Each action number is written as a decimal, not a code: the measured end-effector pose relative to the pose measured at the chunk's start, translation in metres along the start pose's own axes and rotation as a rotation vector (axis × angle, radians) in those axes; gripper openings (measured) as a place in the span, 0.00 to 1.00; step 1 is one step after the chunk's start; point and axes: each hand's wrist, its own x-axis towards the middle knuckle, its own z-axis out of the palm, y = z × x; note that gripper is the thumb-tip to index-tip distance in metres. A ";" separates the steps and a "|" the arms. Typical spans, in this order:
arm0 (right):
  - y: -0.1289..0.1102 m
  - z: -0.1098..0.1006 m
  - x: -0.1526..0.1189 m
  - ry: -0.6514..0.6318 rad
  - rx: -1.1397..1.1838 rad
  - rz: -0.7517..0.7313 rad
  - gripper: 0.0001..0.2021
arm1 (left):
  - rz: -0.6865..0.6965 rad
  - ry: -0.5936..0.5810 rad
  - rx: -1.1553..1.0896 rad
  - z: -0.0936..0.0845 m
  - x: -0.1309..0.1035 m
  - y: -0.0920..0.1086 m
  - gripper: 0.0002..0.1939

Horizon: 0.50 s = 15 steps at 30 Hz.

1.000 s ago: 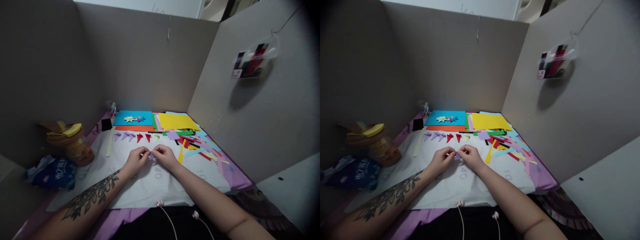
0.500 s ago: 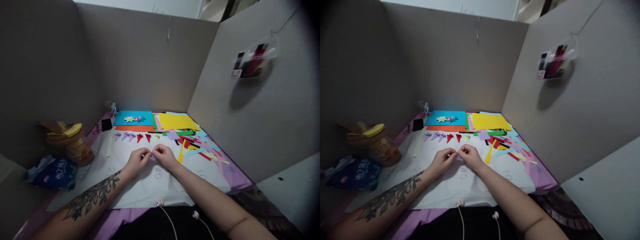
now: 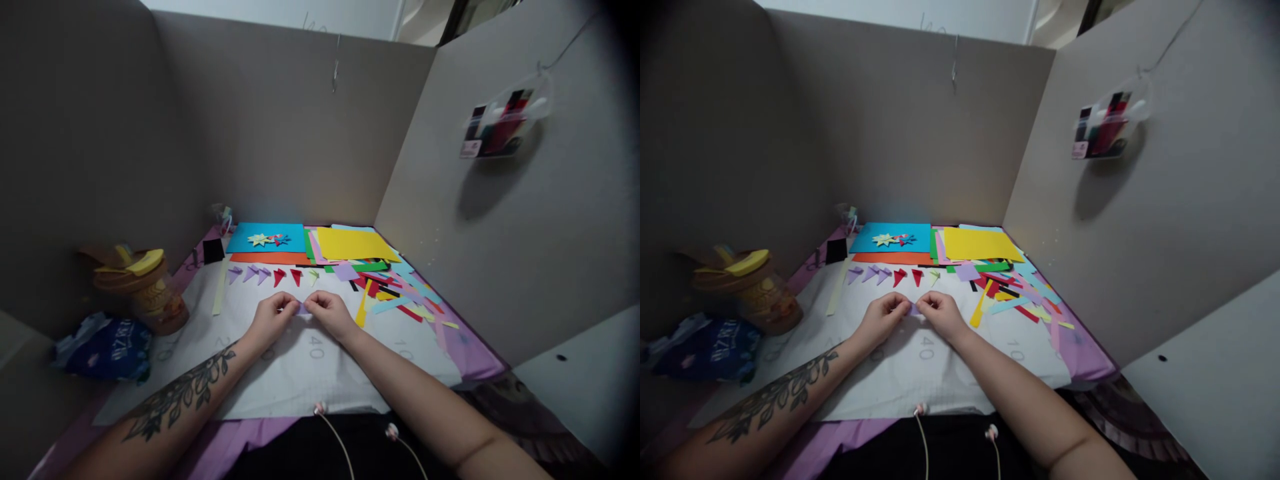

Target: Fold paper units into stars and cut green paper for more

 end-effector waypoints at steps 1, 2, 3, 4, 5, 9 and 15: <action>0.000 0.000 0.000 0.002 -0.006 0.000 0.07 | -0.009 -0.002 -0.012 0.000 0.000 -0.002 0.09; 0.000 0.001 -0.001 0.005 -0.017 -0.003 0.07 | -0.016 -0.005 -0.021 0.000 0.001 -0.003 0.09; 0.000 0.001 -0.001 0.010 -0.033 -0.009 0.06 | -0.021 -0.007 -0.026 0.001 0.001 -0.004 0.09; 0.000 0.001 -0.001 0.016 -0.056 -0.019 0.06 | -0.024 -0.011 -0.028 0.001 0.001 -0.004 0.10; 0.000 0.002 -0.002 0.028 -0.084 -0.035 0.06 | -0.026 -0.015 -0.027 0.001 0.001 -0.004 0.10; 0.000 0.003 -0.004 0.095 -0.277 -0.192 0.05 | -0.019 -0.033 -0.002 0.002 0.001 0.001 0.09; 0.000 0.008 -0.006 0.086 -0.435 -0.375 0.06 | 0.062 -0.029 0.065 0.001 0.000 0.004 0.11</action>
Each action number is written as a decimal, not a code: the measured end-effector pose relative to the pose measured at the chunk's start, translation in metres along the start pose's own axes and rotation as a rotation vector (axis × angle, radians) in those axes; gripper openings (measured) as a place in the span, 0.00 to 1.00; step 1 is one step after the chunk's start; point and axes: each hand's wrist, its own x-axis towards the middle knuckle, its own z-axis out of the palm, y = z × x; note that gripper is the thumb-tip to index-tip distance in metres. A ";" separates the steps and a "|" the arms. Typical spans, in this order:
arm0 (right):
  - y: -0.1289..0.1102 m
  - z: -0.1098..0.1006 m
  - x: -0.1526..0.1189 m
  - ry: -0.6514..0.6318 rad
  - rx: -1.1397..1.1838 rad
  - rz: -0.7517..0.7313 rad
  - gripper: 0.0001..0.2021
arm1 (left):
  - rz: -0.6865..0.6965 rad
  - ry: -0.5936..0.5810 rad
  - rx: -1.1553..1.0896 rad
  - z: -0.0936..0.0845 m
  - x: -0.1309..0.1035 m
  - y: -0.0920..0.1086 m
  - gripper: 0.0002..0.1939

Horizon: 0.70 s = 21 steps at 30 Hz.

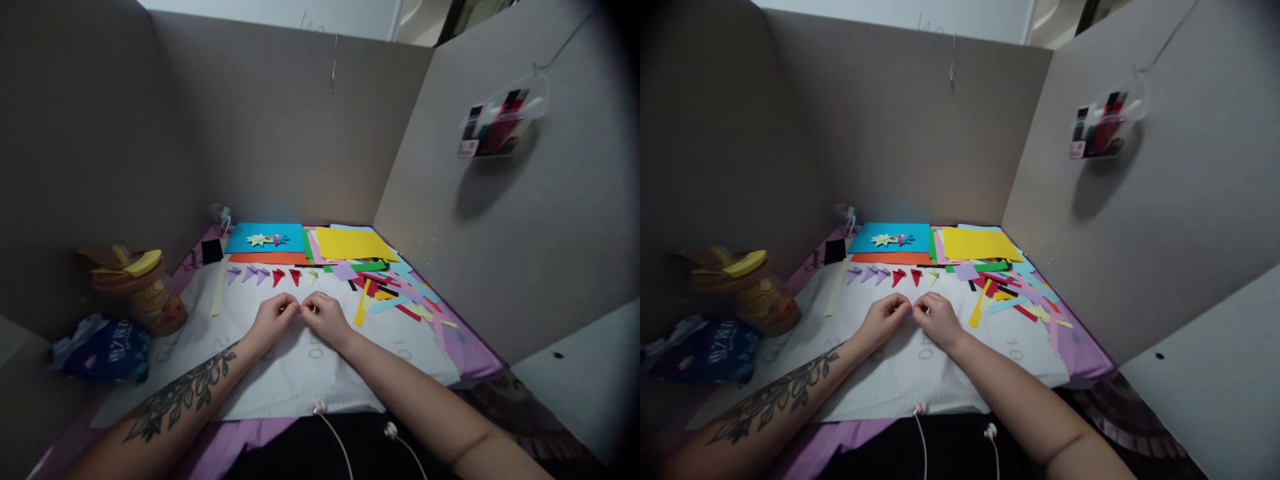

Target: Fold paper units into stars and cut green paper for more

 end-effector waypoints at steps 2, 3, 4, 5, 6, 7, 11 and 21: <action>-0.001 -0.001 0.001 0.012 0.012 0.007 0.06 | 0.010 0.048 -0.007 -0.002 0.000 -0.001 0.10; -0.002 -0.002 0.001 0.022 0.025 0.018 0.06 | 0.008 0.076 -0.019 -0.003 0.001 -0.002 0.10; -0.001 -0.003 0.002 0.033 0.042 0.029 0.06 | 0.003 0.100 -0.034 -0.004 0.002 -0.003 0.10; -0.001 -0.005 0.002 0.044 0.061 0.042 0.06 | -0.003 0.123 -0.049 -0.006 0.003 -0.004 0.10; 0.000 -0.007 0.003 0.056 0.077 0.056 0.06 | -0.012 0.146 -0.066 -0.008 0.004 -0.006 0.10; 0.001 -0.009 0.004 0.068 0.091 0.072 0.06 | -0.024 0.171 -0.084 -0.009 0.006 -0.008 0.10; 0.004 -0.015 0.004 0.098 0.117 0.114 0.06 | -0.145 0.236 -0.187 -0.013 0.012 -0.016 0.11; 0.002 -0.003 0.001 0.030 0.012 -0.027 0.18 | -0.266 -0.018 -0.466 -0.001 0.008 -0.017 0.19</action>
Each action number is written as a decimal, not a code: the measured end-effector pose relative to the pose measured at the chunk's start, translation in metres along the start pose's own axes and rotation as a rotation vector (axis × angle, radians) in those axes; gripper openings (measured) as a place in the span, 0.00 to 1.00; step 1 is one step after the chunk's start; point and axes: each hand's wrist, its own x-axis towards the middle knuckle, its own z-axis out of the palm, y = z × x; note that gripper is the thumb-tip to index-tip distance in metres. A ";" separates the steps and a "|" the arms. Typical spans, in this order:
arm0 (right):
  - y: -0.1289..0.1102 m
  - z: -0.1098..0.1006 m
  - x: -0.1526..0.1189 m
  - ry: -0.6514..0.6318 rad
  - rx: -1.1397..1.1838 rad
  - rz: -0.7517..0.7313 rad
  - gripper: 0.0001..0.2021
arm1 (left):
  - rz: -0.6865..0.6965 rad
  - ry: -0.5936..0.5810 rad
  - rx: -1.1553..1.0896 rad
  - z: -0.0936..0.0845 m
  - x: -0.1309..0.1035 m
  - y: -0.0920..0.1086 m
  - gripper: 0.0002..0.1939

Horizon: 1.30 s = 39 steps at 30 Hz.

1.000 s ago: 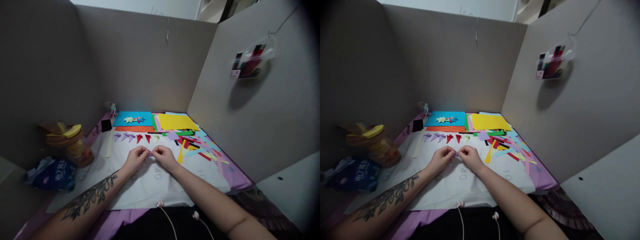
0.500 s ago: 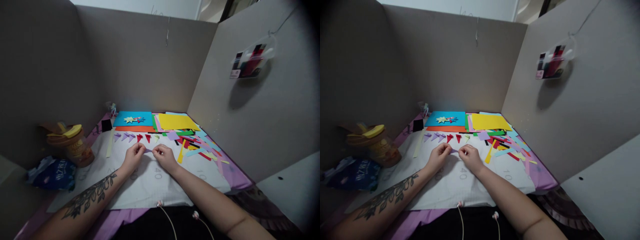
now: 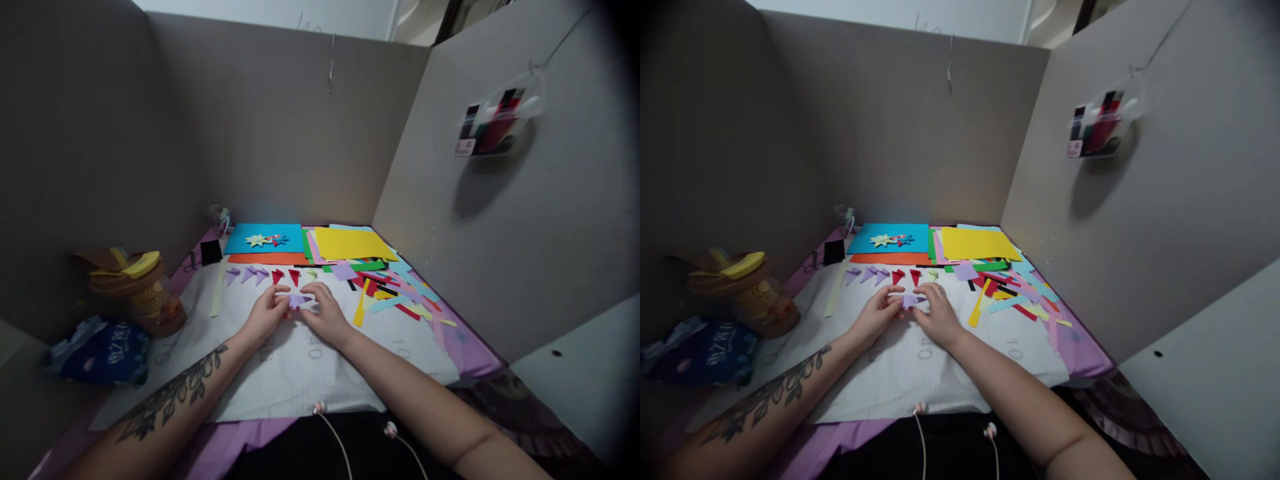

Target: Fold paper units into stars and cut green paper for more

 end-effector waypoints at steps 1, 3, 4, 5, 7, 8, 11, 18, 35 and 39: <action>0.001 0.001 0.000 -0.003 0.020 0.023 0.18 | 0.004 -0.030 -0.001 0.001 -0.001 0.000 0.17; 0.004 0.001 0.000 0.004 0.090 0.101 0.16 | 0.009 -0.070 0.019 0.003 -0.002 0.001 0.13; 0.006 0.001 0.000 0.011 0.132 0.144 0.16 | 0.010 -0.078 0.035 0.003 -0.003 0.002 0.11; 0.008 0.001 0.000 0.018 0.175 0.180 0.15 | 0.012 -0.076 0.052 0.004 -0.003 0.003 0.11; 0.011 0.001 0.000 0.025 0.245 0.215 0.16 | 0.011 -0.055 0.083 0.003 -0.003 0.005 0.11; 0.013 0.001 0.000 0.019 0.271 0.218 0.17 | 0.007 -0.048 0.092 0.003 -0.003 0.005 0.12; 0.015 0.000 0.001 -0.011 0.272 0.200 0.17 | 0.004 -0.048 0.113 0.001 -0.002 0.004 0.15; 0.009 -0.002 0.003 0.011 0.161 0.205 0.08 | 0.118 -0.084 0.288 0.004 -0.005 0.006 0.15; 0.008 0.003 0.004 -0.024 0.440 0.364 0.05 | 0.047 0.071 0.160 0.002 -0.001 0.001 0.11; 0.009 -0.001 0.006 -0.021 0.492 0.345 0.05 | 0.070 0.069 0.184 0.001 0.000 0.000 0.11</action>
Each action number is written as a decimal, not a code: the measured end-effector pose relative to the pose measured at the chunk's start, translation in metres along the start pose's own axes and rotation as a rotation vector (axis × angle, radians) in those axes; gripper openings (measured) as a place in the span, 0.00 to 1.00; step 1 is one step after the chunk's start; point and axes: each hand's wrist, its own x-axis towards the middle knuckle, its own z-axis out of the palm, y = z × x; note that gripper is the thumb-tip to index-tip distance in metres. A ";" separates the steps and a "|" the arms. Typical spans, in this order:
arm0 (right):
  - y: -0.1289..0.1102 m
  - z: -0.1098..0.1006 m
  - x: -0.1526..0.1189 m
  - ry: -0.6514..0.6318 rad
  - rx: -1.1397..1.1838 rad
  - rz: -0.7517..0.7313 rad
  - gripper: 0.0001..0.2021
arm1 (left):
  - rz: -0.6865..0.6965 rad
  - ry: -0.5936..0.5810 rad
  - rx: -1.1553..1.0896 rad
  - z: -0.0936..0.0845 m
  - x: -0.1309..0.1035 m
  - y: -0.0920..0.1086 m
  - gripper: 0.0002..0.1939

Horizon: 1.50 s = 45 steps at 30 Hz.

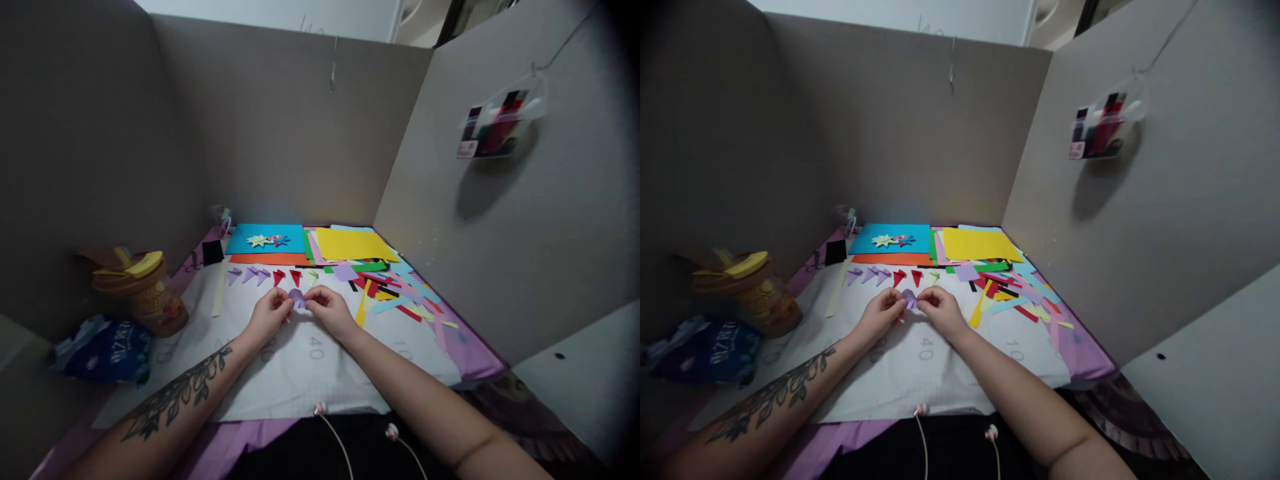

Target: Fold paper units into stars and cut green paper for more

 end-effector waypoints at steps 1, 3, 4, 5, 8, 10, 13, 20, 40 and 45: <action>-0.001 -0.001 0.000 -0.010 0.001 -0.016 0.05 | 0.011 0.004 0.011 0.000 0.000 0.000 0.11; -0.003 -0.001 0.000 -0.039 0.005 -0.025 0.07 | 0.020 0.014 0.026 0.000 0.000 -0.001 0.11; -0.004 -0.001 0.000 -0.053 0.012 -0.012 0.08 | 0.020 0.018 0.031 0.000 0.000 -0.001 0.10; -0.005 -0.001 0.000 -0.061 0.025 0.013 0.09 | 0.022 0.021 0.036 0.000 -0.001 0.000 0.10; -0.006 0.000 -0.001 -0.053 0.084 0.103 0.09 | 0.064 0.033 0.063 0.000 -0.001 0.003 0.06; -0.005 0.001 -0.001 -0.051 0.111 0.141 0.09 | 0.101 0.038 0.084 0.000 -0.002 0.004 0.04; -0.005 0.001 0.000 -0.062 0.141 0.184 0.09 | 0.127 0.030 0.103 0.000 -0.003 0.006 0.01; -0.001 -0.003 0.001 -0.090 0.257 0.278 0.09 | 0.149 0.019 0.098 -0.002 -0.005 0.007 0.03; 0.002 -0.003 0.000 -0.113 0.209 0.232 0.10 | 0.136 -0.045 0.251 0.000 -0.008 0.010 0.06; 0.002 -0.003 0.001 -0.098 0.332 0.235 0.15 | 0.049 -0.056 0.271 0.000 -0.009 0.013 0.10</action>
